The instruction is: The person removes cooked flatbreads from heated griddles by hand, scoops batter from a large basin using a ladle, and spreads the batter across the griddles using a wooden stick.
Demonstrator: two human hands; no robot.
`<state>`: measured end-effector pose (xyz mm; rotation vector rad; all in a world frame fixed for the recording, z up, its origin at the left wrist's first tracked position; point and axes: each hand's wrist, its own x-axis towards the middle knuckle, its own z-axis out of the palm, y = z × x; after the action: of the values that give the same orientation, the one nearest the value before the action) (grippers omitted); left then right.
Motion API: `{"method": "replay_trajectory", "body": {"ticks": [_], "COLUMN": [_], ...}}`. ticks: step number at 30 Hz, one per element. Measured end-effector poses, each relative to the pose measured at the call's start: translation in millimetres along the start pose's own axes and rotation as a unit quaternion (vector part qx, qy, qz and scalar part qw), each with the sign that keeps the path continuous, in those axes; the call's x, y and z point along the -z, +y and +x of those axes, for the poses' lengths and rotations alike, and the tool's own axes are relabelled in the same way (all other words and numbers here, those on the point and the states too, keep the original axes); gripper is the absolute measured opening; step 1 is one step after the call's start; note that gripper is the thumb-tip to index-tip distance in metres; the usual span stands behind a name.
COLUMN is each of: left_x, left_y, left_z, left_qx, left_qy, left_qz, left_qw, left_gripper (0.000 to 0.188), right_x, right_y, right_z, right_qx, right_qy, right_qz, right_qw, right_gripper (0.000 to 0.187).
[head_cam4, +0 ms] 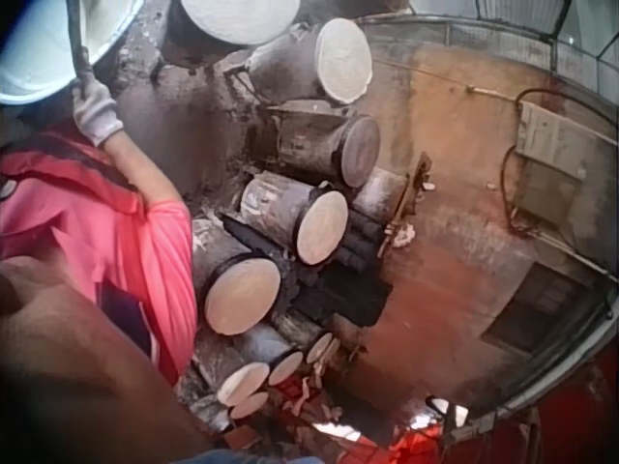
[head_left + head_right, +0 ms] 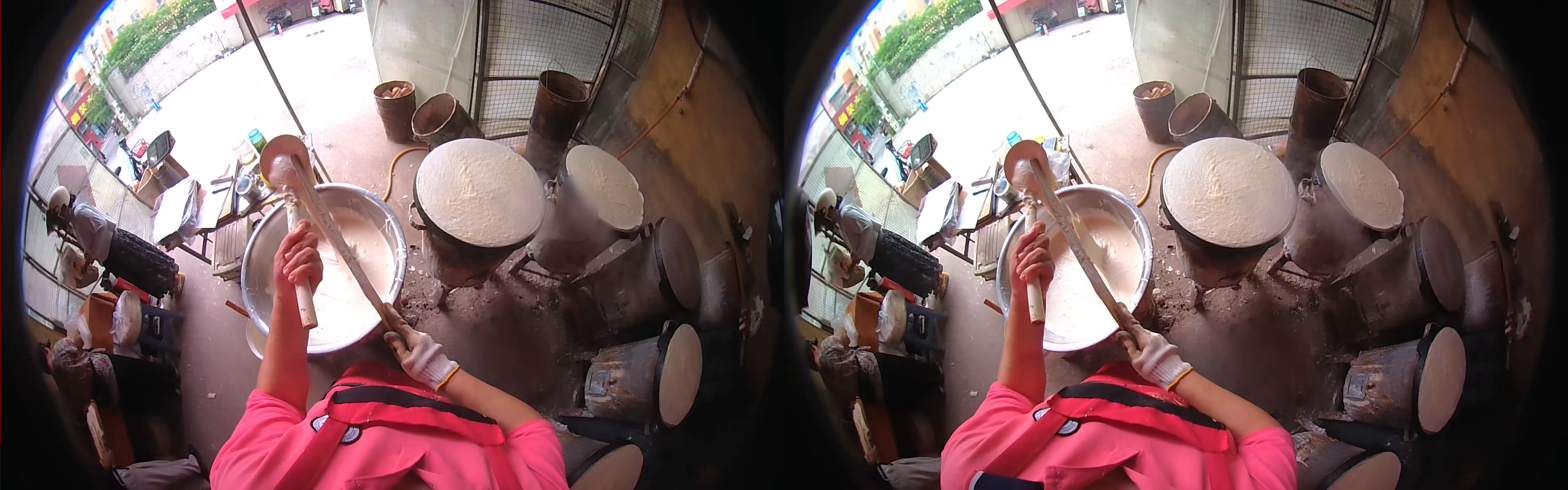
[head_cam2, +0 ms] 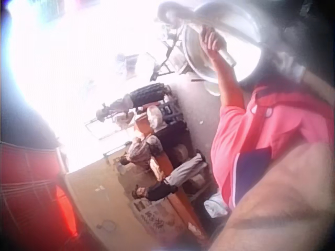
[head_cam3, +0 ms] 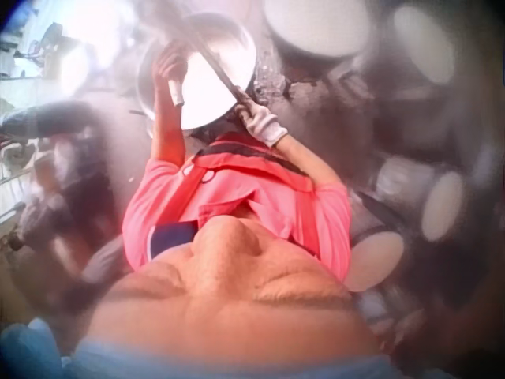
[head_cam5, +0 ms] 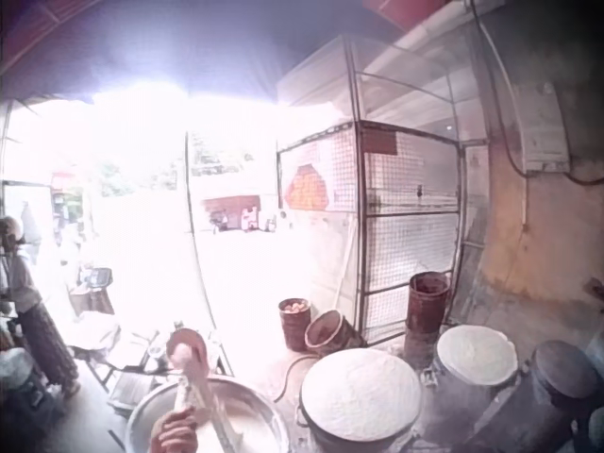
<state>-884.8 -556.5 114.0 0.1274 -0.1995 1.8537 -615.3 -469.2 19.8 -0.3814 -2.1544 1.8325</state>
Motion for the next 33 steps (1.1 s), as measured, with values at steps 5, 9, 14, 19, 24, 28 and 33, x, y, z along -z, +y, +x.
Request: {"method": "replay_trajectory", "body": {"ticks": [5, 9, 14, 19, 24, 28, 33], "left_x": [-52, -24, 95, 59, -73, -97, 17], "left_y": [36, 87, 155, 124, 131, 157, 205], "left_z": [11, 8, -26, -62, -74, -66, -73], "left_qx": [-0.008, -0.084, 0.131, 0.095, 0.112, 0.044, 0.040], "left_qy": [-0.047, 0.115, 0.230, 0.254, 0.179, 0.206, 0.374], "left_qz": [0.187, 0.366, -0.057, -0.098, 0.121, 0.347, 0.242], "left_qw": [0.981, 0.920, 0.963, 0.958, 0.970, 0.914, 0.894], "left_gripper": [0.013, 0.010, 0.036, 0.014, 0.013, 0.010, 0.011], "right_x": [6, 3, -4, -14, -23, -39, -50], "right_y": [-1, 1, 58, 71, 93, 127, 170], "right_z": [35, 56, 77, 87, 97, 102, 93], "right_qx": [0.119, 0.206, -0.001, 0.023, -0.039, -0.032, -0.200], "right_qy": [0.048, 0.162, 0.228, 0.252, 0.242, 0.285, 0.226], "right_qz": [-0.061, -0.057, 0.049, -0.016, 0.039, -0.048, 0.184], "right_qw": [0.990, 0.963, 0.972, 0.967, 0.969, 0.957, 0.936], "right_gripper": [0.054, 0.054, 0.054, 0.055, 0.054, 0.052, 0.041]}}
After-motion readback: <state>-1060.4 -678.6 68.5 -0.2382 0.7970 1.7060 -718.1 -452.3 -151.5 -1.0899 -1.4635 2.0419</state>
